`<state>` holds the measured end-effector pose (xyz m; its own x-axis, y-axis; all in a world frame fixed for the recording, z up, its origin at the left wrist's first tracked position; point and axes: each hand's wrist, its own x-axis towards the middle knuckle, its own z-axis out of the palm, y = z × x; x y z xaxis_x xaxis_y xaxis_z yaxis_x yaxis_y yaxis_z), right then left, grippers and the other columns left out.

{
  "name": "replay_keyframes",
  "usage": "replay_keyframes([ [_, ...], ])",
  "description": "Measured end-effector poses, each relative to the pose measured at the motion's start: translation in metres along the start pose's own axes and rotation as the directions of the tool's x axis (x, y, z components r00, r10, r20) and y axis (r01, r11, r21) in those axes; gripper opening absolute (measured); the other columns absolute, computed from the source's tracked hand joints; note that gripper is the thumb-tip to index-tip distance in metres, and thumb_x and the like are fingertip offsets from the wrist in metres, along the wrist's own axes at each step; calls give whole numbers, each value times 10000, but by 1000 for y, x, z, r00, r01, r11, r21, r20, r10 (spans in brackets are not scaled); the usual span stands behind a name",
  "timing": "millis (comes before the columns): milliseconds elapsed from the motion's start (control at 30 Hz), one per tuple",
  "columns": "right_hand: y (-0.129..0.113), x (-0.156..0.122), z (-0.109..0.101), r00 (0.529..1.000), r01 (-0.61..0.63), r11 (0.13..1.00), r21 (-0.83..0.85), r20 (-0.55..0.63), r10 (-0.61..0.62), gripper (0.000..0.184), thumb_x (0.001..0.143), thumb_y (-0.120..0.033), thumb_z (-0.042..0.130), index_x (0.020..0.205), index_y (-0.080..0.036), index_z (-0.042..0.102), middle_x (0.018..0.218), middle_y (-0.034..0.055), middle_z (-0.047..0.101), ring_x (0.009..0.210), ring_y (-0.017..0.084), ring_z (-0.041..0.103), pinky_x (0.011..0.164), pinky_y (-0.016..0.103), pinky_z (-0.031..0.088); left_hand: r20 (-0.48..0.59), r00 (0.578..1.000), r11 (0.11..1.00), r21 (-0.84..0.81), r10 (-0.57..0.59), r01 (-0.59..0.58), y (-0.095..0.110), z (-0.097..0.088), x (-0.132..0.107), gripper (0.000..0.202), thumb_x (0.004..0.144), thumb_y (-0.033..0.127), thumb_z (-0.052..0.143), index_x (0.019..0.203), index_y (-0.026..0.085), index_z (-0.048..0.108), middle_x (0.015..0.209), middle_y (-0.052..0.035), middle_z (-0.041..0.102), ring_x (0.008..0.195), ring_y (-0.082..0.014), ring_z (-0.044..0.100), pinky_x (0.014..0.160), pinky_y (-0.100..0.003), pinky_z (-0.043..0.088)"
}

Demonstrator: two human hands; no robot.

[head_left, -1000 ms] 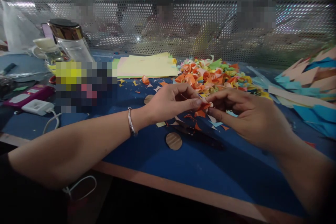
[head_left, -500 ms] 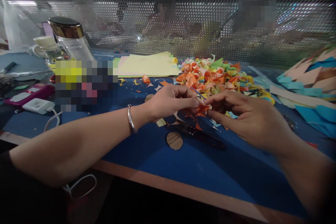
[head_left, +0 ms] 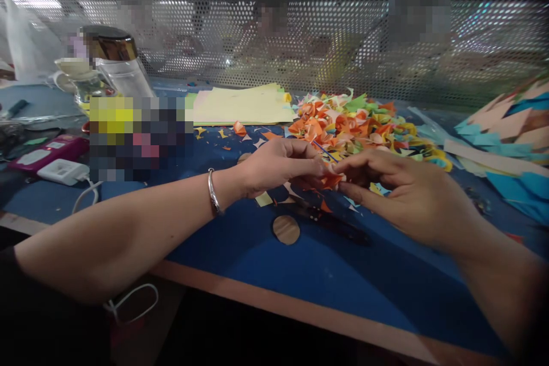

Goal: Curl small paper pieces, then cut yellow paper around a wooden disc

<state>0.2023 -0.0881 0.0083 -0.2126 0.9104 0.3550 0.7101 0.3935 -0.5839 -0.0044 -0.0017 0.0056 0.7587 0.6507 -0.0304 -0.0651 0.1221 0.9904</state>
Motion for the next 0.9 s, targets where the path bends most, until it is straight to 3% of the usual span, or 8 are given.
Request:
replay_keyframes([
  [233,-2,1,0,1000,27,1000,8,0,-27,106,884,-354,658,943,-303,730,763,0,717,621,183,668,584,323,559,8,994,988,115,107,-107,-2,-1,0,140,750,190,789,779,149,658,744,-6,713,700,-88,698,711,-221,580],
  [433,-5,2,-1,1000,6,1000,-13,3,-6,151,872,-348,657,942,-252,752,751,14,724,622,159,663,591,283,556,28,991,972,197,128,-131,-3,-2,0,144,780,239,754,821,159,641,766,-23,716,716,-98,693,695,-221,582],
  [667,-6,2,-1,1000,-9,1000,-24,19,10,176,879,-362,648,948,-236,750,748,22,728,620,160,661,584,278,540,42,932,819,465,360,-337,-8,-3,0,88,821,207,686,862,173,616,793,-17,681,724,-100,636,667,-240,520],
  [900,-7,2,-2,1000,-24,1000,-8,-18,23,178,863,-391,673,930,-244,748,728,21,710,620,174,650,590,291,546,42,907,824,400,420,-400,-15,-4,3,129,857,235,680,923,185,581,857,-23,653,790,-121,641,742,-278,544],
])
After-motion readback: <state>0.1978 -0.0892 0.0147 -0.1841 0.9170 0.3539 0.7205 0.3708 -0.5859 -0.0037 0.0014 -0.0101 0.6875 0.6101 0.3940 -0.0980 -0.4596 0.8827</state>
